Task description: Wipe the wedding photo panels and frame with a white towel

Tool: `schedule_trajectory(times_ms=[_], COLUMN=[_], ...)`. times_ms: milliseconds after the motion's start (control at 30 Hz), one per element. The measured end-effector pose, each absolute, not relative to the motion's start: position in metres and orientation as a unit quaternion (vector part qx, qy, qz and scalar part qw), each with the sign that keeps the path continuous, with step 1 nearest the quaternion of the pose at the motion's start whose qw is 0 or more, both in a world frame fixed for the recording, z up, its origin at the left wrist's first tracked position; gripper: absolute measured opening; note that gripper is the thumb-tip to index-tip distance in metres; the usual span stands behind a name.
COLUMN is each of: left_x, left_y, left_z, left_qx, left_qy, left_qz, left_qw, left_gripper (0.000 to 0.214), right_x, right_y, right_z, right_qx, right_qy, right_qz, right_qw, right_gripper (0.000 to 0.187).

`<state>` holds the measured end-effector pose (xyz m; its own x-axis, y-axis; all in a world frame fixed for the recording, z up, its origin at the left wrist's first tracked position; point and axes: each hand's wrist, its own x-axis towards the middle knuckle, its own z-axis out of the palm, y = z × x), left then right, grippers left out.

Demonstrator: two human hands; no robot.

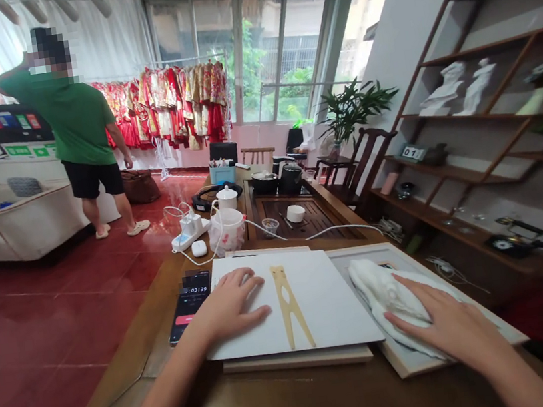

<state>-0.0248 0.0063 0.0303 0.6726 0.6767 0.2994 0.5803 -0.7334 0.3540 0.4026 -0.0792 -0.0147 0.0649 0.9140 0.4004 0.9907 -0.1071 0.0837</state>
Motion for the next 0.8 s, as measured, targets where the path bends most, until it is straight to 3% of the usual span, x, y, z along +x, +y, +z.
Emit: schedule_trajectory(times_ms=[200, 367, 600, 700, 800], left_x=[-0.018, -0.012, -0.011, -0.011, -0.01], left_y=[-0.003, -0.009, -0.011, -0.013, -0.013], left_z=[0.029, 0.028, 0.025, 0.025, 0.025], left_qx=[0.917, 0.921, 0.933, 0.935, 0.936], left_qy=[0.324, 0.312, 0.294, 0.293, 0.293], left_qz=[0.196, 0.185, 0.159, 0.154, 0.151], left_qw=[0.128, 0.14, 0.131, 0.127, 0.121], left_gripper=[0.053, 0.067, 0.064, 0.064, 0.064], right_x=[0.404, 0.405, 0.365, 0.327, 0.292], right_y=[-0.078, -0.076, -0.081, -0.078, -0.073], right_z=[-0.019, -0.007, 0.037, 0.045, 0.04], right_qx=[-0.701, -0.692, -0.636, -0.551, -0.526], right_qy=[-0.686, -0.675, -0.663, -0.754, -0.797], right_qz=[-0.173, -0.205, -0.295, -0.258, -0.236], right_qw=[0.088, 0.155, 0.263, 0.248, 0.181], right_gripper=[0.054, 0.048, 0.045, 0.043, 0.049])
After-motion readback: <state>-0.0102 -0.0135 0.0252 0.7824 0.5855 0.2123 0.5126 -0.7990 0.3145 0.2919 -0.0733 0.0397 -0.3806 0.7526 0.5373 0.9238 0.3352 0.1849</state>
